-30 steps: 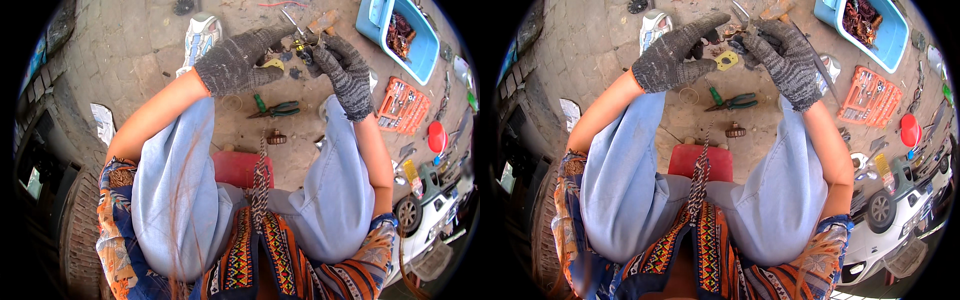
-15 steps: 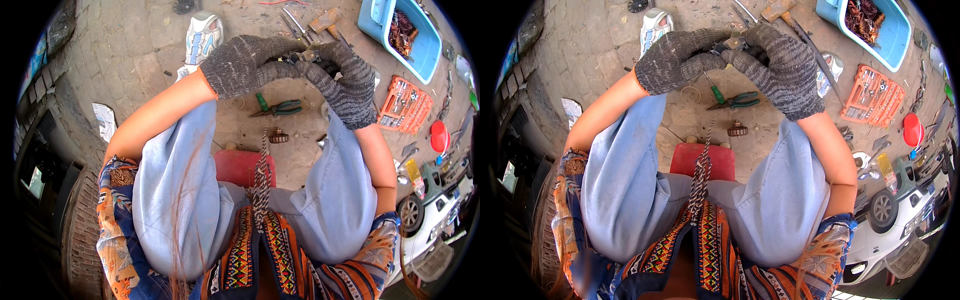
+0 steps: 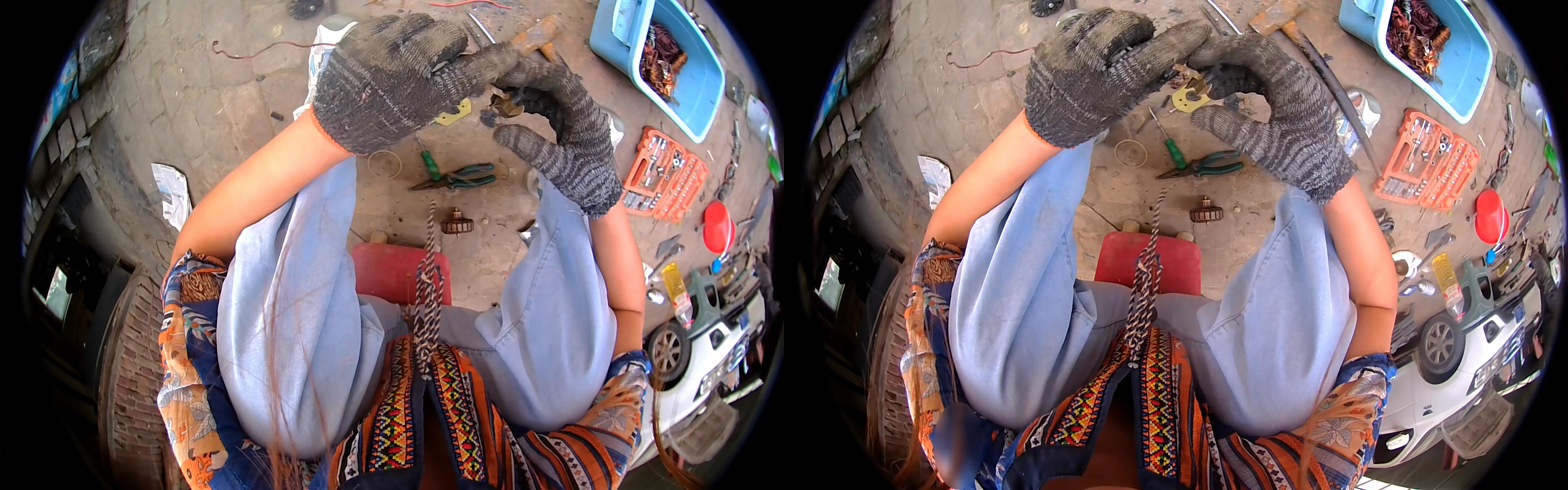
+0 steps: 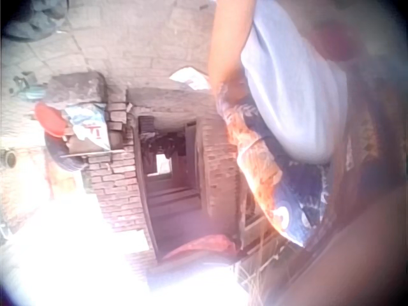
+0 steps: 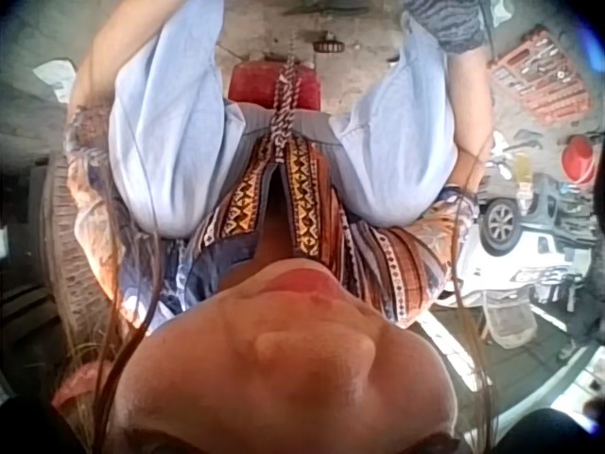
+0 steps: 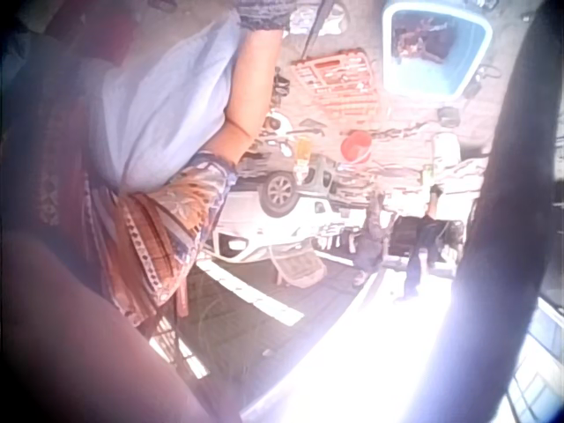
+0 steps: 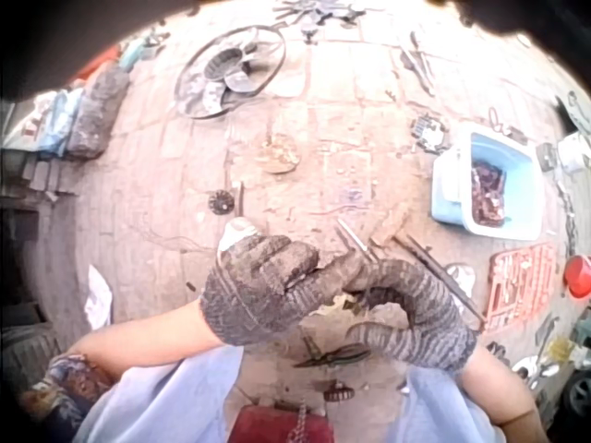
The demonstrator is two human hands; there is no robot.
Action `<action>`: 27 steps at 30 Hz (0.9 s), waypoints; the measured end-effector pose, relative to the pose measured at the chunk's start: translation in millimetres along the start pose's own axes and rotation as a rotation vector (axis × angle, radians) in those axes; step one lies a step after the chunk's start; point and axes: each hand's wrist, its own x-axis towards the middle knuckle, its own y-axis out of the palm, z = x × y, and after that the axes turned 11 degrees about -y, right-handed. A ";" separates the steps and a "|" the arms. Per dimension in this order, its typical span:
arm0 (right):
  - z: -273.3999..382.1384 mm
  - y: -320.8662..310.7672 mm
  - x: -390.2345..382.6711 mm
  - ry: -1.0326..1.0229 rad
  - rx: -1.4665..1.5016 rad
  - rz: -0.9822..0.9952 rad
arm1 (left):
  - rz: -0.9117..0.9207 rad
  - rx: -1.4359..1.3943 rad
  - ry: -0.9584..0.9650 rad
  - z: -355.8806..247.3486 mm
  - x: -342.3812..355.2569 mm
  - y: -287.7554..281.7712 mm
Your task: The person sits on the ground and uses pliers and a screwdriver to disassemble and manipulate small metal lock components. They remove parts from the lock body, place them on the ground, and occasionally pick them up to continue working.
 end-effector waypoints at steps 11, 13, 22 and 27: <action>-100.6 -46.0 -25.7 0.424 -0.264 -0.386 | 0.373 -1.228 -0.897 17.7 -17.4 42.3; -113.5 -59.2 -32.7 0.499 -0.283 -0.356 | 0.358 -1.254 -0.943 26.2 -26.1 51.1; -149.8 -27.6 -72.4 0.355 -0.778 0.400 | 0.423 -1.265 -1.000 25.9 -30.6 68.8; -161.3 -0.4 -76.6 0.311 -0.905 0.413 | 0.499 -1.122 -0.954 24.5 -35.4 68.8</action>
